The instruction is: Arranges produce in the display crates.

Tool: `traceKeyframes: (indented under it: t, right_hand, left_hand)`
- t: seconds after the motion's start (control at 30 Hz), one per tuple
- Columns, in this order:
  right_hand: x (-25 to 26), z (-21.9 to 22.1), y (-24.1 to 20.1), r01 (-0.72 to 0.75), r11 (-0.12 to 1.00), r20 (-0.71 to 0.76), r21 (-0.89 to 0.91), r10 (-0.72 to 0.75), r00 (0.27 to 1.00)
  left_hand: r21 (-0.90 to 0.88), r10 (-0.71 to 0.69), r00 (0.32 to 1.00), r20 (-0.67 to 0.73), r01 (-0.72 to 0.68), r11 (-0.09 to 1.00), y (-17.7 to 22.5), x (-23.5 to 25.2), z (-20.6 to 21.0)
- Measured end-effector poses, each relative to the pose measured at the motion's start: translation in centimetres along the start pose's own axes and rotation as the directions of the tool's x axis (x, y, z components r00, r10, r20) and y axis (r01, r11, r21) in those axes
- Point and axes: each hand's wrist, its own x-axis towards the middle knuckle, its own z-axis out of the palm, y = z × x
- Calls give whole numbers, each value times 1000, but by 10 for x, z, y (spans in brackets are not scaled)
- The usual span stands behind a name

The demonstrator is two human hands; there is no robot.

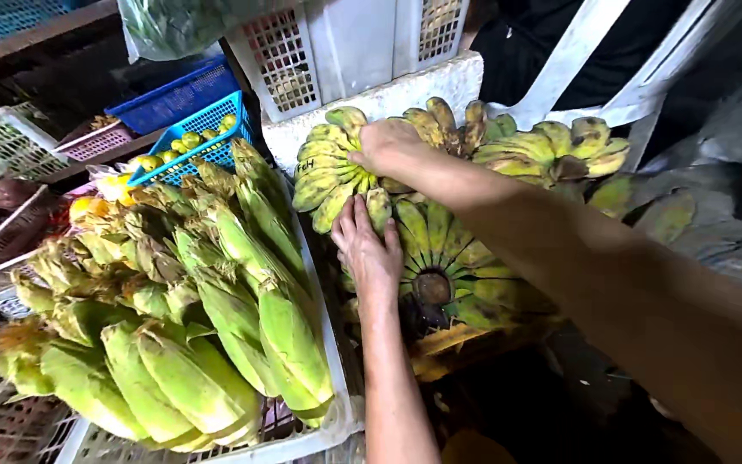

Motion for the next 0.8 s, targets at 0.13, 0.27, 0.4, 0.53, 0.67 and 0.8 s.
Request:
traceKeyframes:
  t: [0.13, 0.27, 0.4, 0.53, 0.67, 0.8]
  right_hand:
    - [-10, -44, 18, 143, 977, -169, 158, -115, 979]
    - [-34, -66, 59, 204, 958, -221, 203, -158, 962]
    - [-40, -35, 80, 192, 937, -145, 292, -155, 977]
    - [-9, 8, 45, 69, 931, 39, 358, -89, 995]
    - [12, 26, 10, -131, 931, 70, 342, 113, 991]
    - [20, 24, 8, -207, 914, 129, 350, 171, 977]
  left_hand:
    - [13, -32, 993, 117, 30, 999, 7, -1, -14]
    - [-33, -49, 996, 70, 51, 998, 11, -3, -29]
    - [-121, -22, 990, -138, 5, 993, 5, -18, -17]
    - [-153, 112, 973, -203, -144, 978, 9, -54, -7]
    - [-128, 54, 994, -98, -66, 989, -15, -64, -6]
    - [-162, 51, 992, -116, -70, 984, -29, -64, 15]
